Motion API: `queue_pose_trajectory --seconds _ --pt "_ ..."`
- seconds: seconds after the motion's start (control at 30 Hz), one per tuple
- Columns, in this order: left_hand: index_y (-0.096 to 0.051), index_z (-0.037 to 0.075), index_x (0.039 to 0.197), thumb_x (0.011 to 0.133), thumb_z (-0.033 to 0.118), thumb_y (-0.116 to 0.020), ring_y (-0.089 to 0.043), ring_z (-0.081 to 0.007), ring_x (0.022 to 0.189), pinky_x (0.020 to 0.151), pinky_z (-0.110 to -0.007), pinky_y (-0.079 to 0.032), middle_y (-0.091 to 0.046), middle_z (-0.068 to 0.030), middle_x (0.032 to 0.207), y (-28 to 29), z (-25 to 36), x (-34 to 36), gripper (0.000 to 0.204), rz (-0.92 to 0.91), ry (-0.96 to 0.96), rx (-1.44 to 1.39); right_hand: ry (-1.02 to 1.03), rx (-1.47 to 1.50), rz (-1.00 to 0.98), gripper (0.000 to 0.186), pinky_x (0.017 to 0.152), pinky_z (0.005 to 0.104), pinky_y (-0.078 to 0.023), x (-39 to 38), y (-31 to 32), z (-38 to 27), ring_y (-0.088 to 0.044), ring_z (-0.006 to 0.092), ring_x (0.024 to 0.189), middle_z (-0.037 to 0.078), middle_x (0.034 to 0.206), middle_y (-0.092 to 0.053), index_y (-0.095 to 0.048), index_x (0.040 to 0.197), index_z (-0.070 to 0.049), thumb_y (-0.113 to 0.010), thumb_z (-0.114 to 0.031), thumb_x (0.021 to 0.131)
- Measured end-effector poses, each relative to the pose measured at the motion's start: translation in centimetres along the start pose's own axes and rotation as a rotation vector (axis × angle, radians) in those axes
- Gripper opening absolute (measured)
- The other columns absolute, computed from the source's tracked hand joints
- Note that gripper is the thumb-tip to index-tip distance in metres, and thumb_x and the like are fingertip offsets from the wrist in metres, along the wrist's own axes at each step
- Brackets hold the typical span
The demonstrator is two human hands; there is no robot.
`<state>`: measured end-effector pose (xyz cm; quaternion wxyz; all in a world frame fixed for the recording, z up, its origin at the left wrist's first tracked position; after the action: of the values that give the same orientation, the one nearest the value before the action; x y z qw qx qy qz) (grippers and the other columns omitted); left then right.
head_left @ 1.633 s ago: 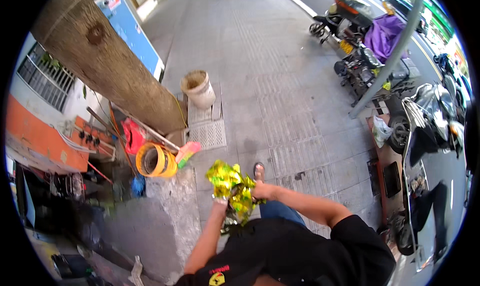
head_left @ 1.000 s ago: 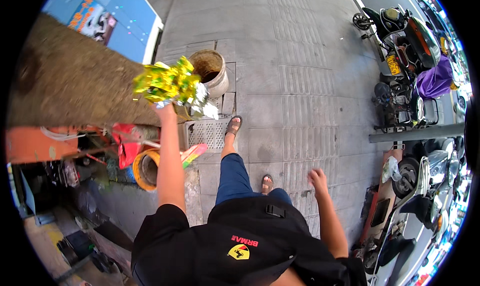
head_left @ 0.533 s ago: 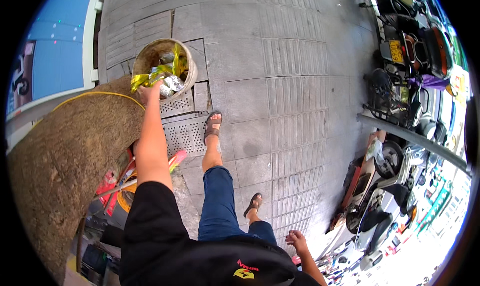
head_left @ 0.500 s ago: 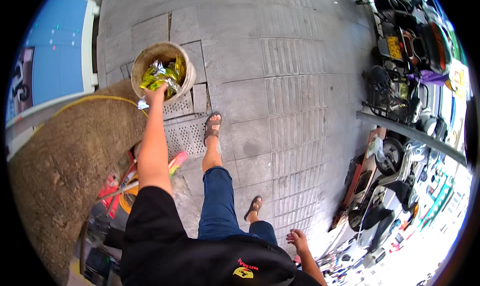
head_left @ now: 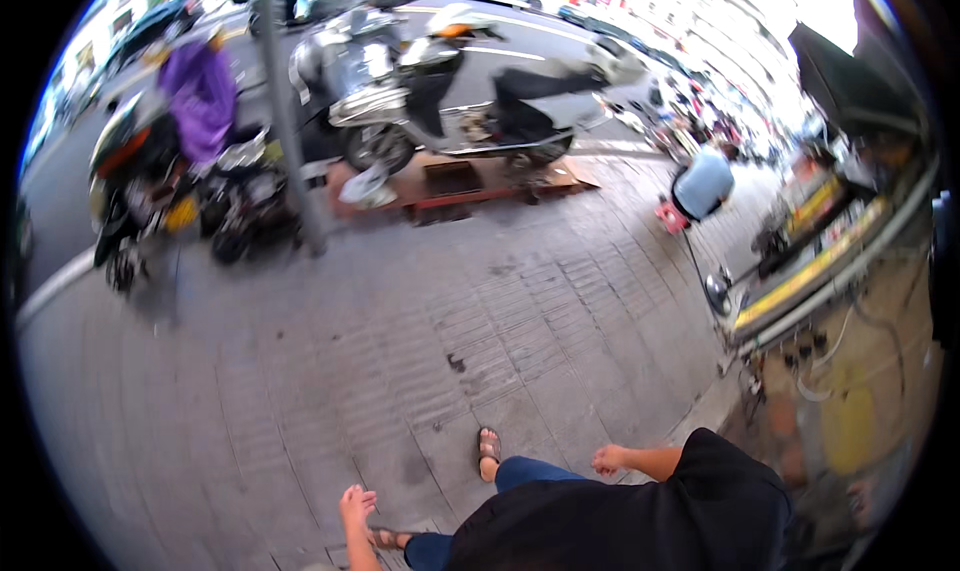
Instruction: The person removes a yellow and green decorative wrap from a scooter tire using scissors. They then apply a dark liquid to the tire's bead with a brush. Finally, they mount the tire onto a metal rim using a screwdriver to pry the bead over the edge.
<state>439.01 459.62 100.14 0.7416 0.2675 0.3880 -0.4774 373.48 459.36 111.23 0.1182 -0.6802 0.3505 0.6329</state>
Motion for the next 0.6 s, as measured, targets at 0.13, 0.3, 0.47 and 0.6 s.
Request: queue_pose_trajectory --seconds 0.13,0.3,0.47,0.6 --pt "-0.050 0.005 0.121 0.095 0.036 -0.051 -0.065 -0.0219 0.070 0.059 -0.035 -0.051 -0.067 -0.0105 0.090 -17.2 9.3 1.3 0.040 0.092 -0.088 -0.042 0.129 -0.285 0.104 0.021 0.057 0.0297 -0.053 6.3 13.3 11.9 -0.063 0.0148 0.063 0.006 0.075 -0.067 -0.068 0.088 -0.006 -0.061 -0.026 0.087" --pt "-0.057 0.007 0.108 0.095 0.043 -0.050 -0.065 -0.0292 0.075 0.062 -0.043 -0.051 -0.066 -0.0110 0.086 -35.9 15.0 0.2 0.038 -0.039 0.171 0.281 0.170 1.019 0.295 0.019 0.065 0.0291 -0.052 3.9 30.0 6.4 -0.064 0.0137 0.078 0.006 0.091 -0.067 -0.064 0.100 -0.005 -0.061 -0.020 0.088" --pt "-0.035 0.013 0.137 0.098 0.032 -0.050 -0.034 -0.0311 0.123 0.084 -0.062 -0.048 -0.037 -0.0126 0.133 -59.6 22.4 3.8 0.046 -0.604 0.094 0.518 0.364 0.921 0.325 0.021 0.066 0.0289 -0.053 10.6 45.6 5.7 -0.066 0.0159 0.075 0.006 0.086 -0.067 -0.064 0.100 -0.004 -0.060 -0.020 0.087" --pt "-0.051 0.009 0.115 0.096 0.035 -0.051 -0.054 -0.0304 0.088 0.068 -0.052 -0.051 -0.056 -0.0118 0.098 -76.0 29.0 17.2 0.032 -0.618 -0.467 1.375 0.417 0.857 0.380 0.024 0.066 0.0289 -0.053 17.1 57.0 6.0 -0.065 0.0157 0.076 0.006 0.086 -0.067 -0.064 0.102 -0.004 -0.061 -0.021 0.087"
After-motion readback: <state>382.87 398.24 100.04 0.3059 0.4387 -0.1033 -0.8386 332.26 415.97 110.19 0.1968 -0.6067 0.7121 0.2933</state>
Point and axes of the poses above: each hand's wrist, its own x-axis towards the middle knuckle, its own y-axis out of the back of the hand, z = x × y, the point moved 3 cm from there along x, towards the middle knuckle
